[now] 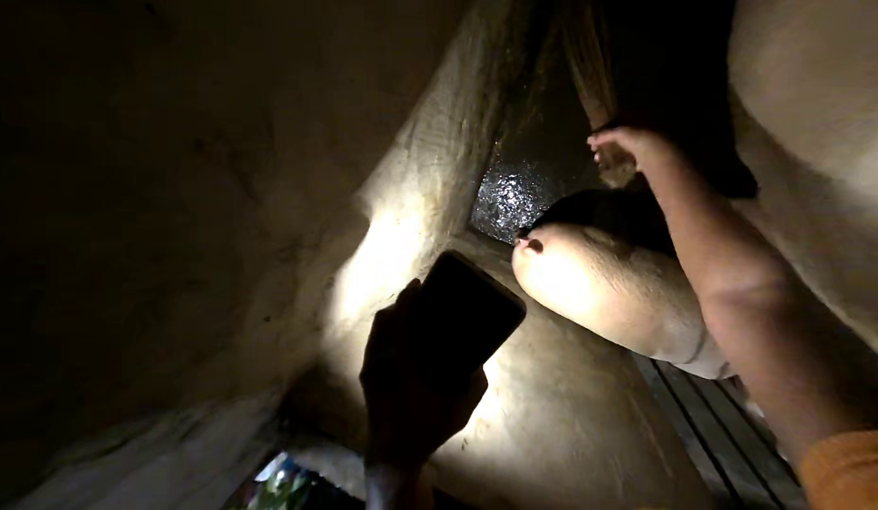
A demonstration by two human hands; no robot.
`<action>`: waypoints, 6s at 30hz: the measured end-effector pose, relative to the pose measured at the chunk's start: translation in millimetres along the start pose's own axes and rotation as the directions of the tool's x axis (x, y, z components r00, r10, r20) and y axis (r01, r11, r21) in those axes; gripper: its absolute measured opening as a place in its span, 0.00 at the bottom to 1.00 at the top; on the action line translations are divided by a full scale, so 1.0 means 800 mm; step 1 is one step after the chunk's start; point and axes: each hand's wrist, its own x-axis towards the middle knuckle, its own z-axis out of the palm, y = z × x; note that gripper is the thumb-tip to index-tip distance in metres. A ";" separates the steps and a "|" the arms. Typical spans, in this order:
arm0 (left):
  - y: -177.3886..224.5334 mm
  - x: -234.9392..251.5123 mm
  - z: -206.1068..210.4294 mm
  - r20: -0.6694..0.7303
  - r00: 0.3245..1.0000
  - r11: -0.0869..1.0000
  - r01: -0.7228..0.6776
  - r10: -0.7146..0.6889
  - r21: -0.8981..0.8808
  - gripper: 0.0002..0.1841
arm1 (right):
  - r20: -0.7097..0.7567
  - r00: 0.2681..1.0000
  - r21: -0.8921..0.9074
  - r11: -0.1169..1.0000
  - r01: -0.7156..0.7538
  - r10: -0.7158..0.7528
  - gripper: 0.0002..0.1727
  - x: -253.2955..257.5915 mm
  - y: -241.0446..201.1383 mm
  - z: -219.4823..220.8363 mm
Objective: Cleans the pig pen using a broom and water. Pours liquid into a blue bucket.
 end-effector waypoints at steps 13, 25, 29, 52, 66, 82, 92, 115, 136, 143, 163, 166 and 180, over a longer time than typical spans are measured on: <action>-0.014 0.011 0.002 -0.146 0.989 0.999 -0.036 0.032 -0.027 0.53 | -0.149 0.969 0.075 0.975 0.208 -0.196 0.37 -0.195 -0.011 -0.022; -0.006 0.020 -0.006 -0.093 0.991 0.992 -0.100 0.093 -0.078 0.55 | -0.143 0.956 -0.151 0.960 0.235 -0.257 0.48 -0.528 0.156 -0.111; -0.005 0.022 -0.005 -0.178 0.973 0.976 -0.169 0.144 -0.135 0.53 | -0.185 0.929 -0.145 0.944 0.296 -0.319 0.51 -0.609 0.180 -0.117; 0.008 0.034 -0.018 -0.038 0.995 0.979 -0.103 0.097 -0.178 0.55 | -0.376 0.805 0.123 0.836 0.534 -0.459 0.53 -0.839 0.262 -0.006; 0.017 0.033 -0.004 0.129 0.940 0.947 -0.305 0.317 -0.105 0.53 | -0.566 0.720 0.219 0.768 0.602 -0.402 0.42 -0.894 0.346 0.059; 0.064 -0.049 -0.010 -0.195 0.705 0.606 -0.694 0.682 -0.388 0.60 | -0.945 0.311 0.285 0.710 0.644 0.097 0.45 -1.057 0.488 0.122; 0.201 -0.279 -0.012 -0.209 0.423 0.313 -0.856 0.882 -0.413 0.59 | -0.911 -0.073 0.183 0.558 0.809 0.406 0.47 -1.129 0.661 0.138; 0.508 -0.666 0.128 -0.143 -0.017 -0.082 -0.882 0.990 -0.463 0.58 | -0.473 0.515 0.545 -0.221 0.808 0.715 0.21 -1.115 0.976 0.115; 0.924 -0.907 0.319 -0.236 -0.123 -0.230 -0.833 0.964 -0.503 0.58 | -0.376 0.563 0.582 -0.285 0.762 0.736 0.18 -1.166 1.194 -0.264; 1.013 -0.962 0.367 -0.275 -0.148 -0.275 -0.813 0.950 -0.513 0.59 | -0.394 0.525 0.412 -0.366 0.835 0.754 0.15 -1.206 1.261 -0.380; 1.251 -1.233 0.480 -0.168 -0.031 -0.115 -0.848 0.985 -0.518 0.58 | -0.275 0.426 0.159 -0.396 0.904 0.862 0.11 -1.318 1.603 -0.765; 1.279 -1.270 0.493 -0.132 -0.009 -0.068 -0.892 0.991 -0.446 0.59 | -0.240 0.394 0.180 -0.358 0.916 0.887 0.10 -1.352 1.621 -0.823; 1.331 -1.319 0.593 -0.111 -0.141 -0.178 -0.841 0.984 -0.511 0.55 | -0.343 0.298 0.200 -0.240 0.950 0.891 0.14 -1.394 1.687 -1.056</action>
